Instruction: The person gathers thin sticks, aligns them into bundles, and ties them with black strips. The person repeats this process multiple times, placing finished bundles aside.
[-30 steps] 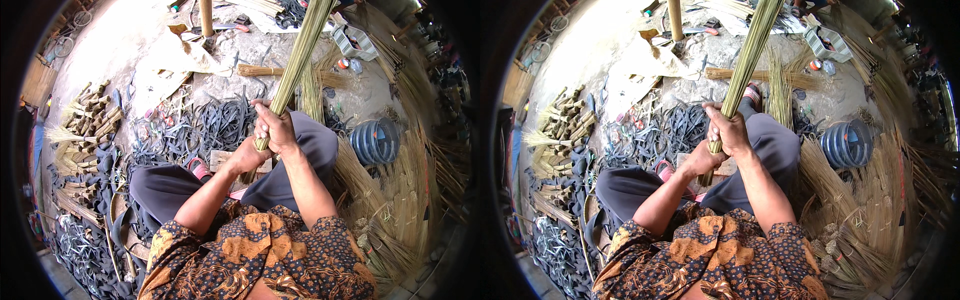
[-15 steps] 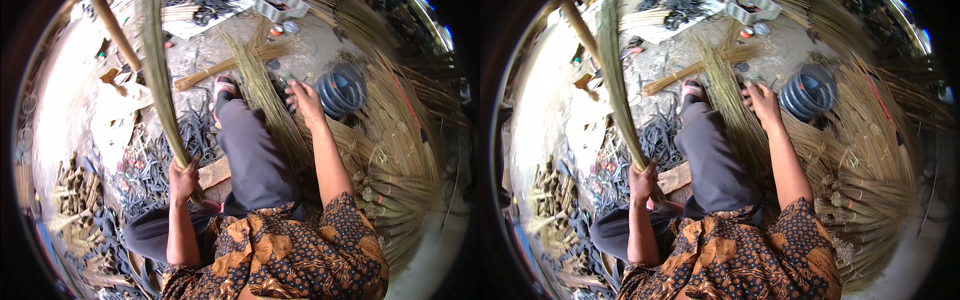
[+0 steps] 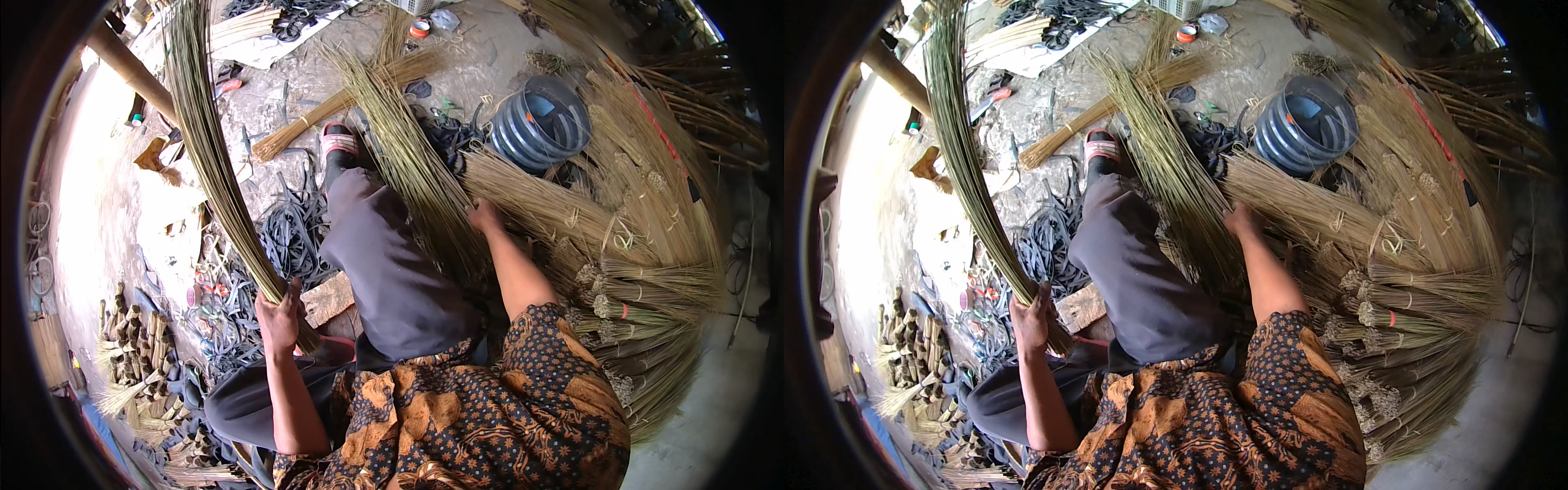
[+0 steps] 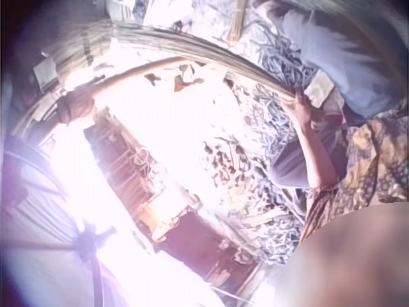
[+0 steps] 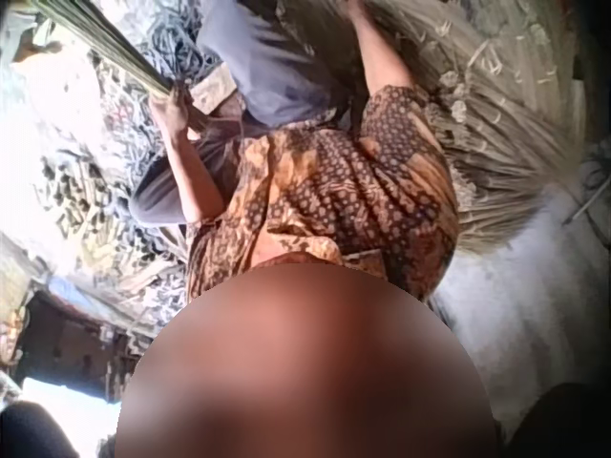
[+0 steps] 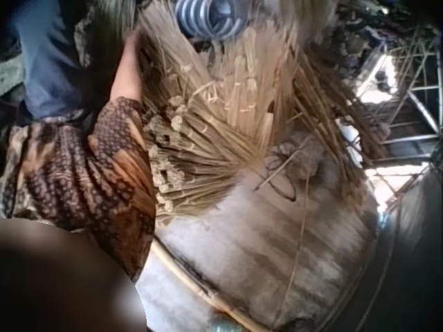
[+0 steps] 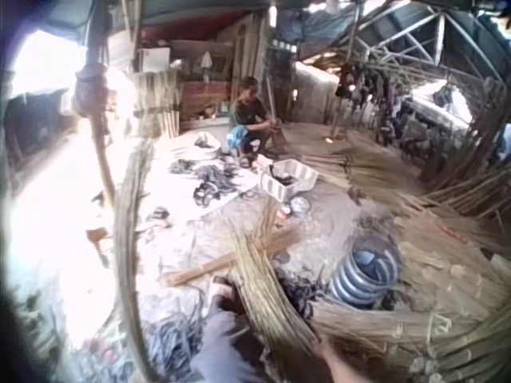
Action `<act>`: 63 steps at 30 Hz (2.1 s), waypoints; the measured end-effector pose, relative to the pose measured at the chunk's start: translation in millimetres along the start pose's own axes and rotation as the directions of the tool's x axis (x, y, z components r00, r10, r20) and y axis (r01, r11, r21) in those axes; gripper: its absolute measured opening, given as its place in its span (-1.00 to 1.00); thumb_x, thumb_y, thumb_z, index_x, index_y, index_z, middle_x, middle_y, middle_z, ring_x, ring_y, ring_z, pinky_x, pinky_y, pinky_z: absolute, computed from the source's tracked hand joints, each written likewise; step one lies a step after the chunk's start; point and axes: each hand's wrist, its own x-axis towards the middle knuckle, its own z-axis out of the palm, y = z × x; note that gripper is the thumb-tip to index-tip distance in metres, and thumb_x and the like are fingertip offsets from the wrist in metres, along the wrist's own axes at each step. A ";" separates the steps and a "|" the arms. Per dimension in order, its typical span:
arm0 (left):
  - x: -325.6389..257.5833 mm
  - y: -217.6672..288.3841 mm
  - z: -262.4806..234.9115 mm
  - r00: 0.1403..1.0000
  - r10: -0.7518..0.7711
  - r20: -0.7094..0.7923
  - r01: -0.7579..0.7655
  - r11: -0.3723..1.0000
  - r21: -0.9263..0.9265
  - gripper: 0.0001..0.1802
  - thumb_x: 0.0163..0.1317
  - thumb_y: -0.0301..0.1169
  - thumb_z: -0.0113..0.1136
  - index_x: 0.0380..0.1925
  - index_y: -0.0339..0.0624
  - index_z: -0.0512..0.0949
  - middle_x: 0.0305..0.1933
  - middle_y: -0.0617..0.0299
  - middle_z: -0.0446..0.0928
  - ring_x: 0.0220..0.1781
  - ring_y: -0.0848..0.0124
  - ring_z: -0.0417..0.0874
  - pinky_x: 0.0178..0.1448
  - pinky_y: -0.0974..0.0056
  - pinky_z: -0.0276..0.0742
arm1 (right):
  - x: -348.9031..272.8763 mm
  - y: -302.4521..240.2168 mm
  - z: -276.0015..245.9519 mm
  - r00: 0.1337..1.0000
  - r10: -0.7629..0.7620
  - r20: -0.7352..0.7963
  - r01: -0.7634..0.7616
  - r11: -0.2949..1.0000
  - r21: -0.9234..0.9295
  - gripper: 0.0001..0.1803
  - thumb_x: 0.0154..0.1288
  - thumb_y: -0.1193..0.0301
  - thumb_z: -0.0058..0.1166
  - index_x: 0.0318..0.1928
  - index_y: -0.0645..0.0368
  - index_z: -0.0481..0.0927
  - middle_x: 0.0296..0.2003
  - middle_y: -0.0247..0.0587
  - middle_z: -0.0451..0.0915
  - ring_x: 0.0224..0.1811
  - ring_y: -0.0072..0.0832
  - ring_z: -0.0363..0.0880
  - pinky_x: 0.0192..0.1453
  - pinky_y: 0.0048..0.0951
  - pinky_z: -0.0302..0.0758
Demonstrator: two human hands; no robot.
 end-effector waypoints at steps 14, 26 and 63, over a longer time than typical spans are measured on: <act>-2.5 -2.9 7.0 0.997 -0.055 0.048 0.056 0.998 -0.011 -0.68 0.36 -0.25 0.41 -0.39 -0.13 0.45 -0.61 0.34 0.48 -0.63 0.54 0.51 -0.52 0.39 0.41 | 20.6 -13.2 -8.8 0.993 -0.107 0.038 0.106 0.994 0.034 -0.41 0.33 0.14 0.15 0.26 0.23 0.60 0.27 0.19 0.59 0.34 0.07 0.55 0.43 0.00 0.44; -7.9 -1.5 5.2 0.999 -0.032 0.028 0.034 0.997 -0.076 -0.69 0.33 -0.31 0.42 -0.38 -0.14 0.44 -0.59 0.35 0.46 -0.63 0.55 0.45 -0.52 0.37 0.37 | -4.0 -23.4 -29.6 0.979 -0.195 -0.062 0.198 0.979 0.044 -0.56 0.42 0.15 0.20 0.16 0.14 0.63 0.11 0.13 0.68 0.19 0.09 0.64 0.21 -0.02 0.56; -16.5 22.1 12.2 0.984 0.066 0.167 -0.025 0.972 -0.234 -0.67 0.36 -0.25 0.43 -0.39 -0.10 0.45 -0.59 0.38 0.46 -0.63 0.56 0.47 -0.53 0.40 0.37 | -216.3 -14.6 -178.8 0.944 -0.137 -0.300 0.330 0.414 0.848 -0.57 0.73 0.05 -0.22 -0.04 0.12 0.57 -0.55 -0.51 0.25 -0.65 -0.75 0.18 -0.65 -0.61 0.14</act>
